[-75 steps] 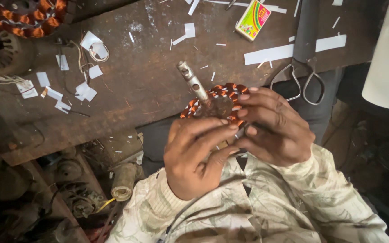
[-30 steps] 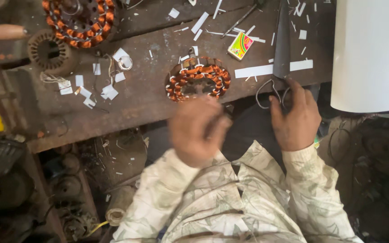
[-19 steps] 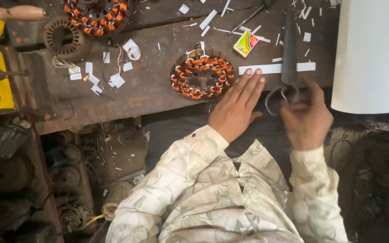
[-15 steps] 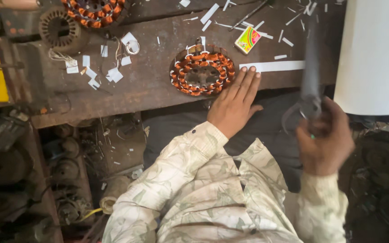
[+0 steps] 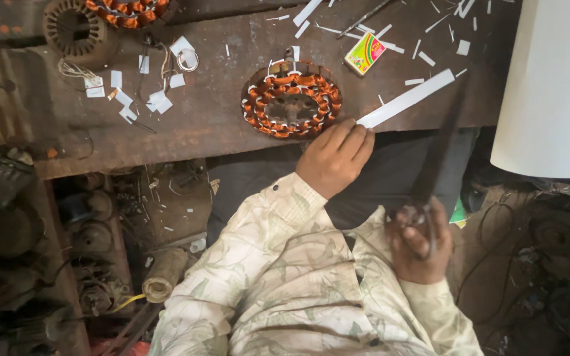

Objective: The person sits on the floor and works on a copper-wound motor stator. They cut small rectangular pieces from a white insulating sheet using shears and insert them into the slots between the copper windings. The person repeats this process, cutting and inserting insulation into multiple slots.

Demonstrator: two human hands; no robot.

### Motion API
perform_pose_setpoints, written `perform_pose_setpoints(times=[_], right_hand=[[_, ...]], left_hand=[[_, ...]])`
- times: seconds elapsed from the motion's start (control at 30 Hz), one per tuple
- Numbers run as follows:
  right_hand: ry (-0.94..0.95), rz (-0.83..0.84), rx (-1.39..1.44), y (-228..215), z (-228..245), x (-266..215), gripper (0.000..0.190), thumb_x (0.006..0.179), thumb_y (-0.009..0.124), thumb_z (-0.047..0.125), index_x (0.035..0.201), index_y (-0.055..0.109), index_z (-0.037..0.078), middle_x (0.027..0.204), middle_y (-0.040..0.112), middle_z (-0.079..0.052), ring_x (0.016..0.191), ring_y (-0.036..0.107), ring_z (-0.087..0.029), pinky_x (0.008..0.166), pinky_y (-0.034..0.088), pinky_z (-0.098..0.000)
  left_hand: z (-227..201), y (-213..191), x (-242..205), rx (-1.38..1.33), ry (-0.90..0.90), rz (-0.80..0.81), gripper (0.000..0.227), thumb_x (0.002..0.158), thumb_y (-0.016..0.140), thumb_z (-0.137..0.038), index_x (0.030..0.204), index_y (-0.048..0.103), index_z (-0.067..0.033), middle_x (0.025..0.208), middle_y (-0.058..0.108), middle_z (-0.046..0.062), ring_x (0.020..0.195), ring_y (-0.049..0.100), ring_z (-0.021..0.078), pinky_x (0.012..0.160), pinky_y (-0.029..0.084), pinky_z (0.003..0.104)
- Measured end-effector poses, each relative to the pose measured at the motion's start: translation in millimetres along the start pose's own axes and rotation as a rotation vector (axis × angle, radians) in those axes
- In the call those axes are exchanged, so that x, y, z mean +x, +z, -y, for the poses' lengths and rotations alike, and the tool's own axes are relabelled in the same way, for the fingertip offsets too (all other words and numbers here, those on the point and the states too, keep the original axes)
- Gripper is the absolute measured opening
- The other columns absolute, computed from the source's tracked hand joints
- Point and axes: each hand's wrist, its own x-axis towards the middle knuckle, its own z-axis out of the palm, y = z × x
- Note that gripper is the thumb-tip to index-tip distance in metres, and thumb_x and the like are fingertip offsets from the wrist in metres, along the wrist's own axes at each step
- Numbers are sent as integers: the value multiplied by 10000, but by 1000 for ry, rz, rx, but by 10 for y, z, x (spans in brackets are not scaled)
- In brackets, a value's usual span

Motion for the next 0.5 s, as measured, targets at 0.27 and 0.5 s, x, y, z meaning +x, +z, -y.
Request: perform_pose_setpoints(times=[0.27, 0.5], right_hand=[[-83, 223, 123, -209, -213, 27, 669, 983, 763, 213, 1544, 486, -26, 864, 642, -95, 640, 579, -160, 653, 475, -324], [35, 265, 47, -272, -230, 6, 764, 1047, 642, 496, 1569, 441, -25, 976, 608, -59, 802, 578, -174, 845, 506, -364]], left_hand=[[-145, -98, 261, -213, -267, -180, 218, 1019, 667, -123, 1232, 663, -78, 1057, 649, 83, 836, 681, 241, 705, 553, 359], [-519, 363, 732, -1402, -919, -326, 176, 1054, 639, -100, 1222, 638, -44, 1024, 762, 87, 937, 791, 176, 755, 637, 271]])
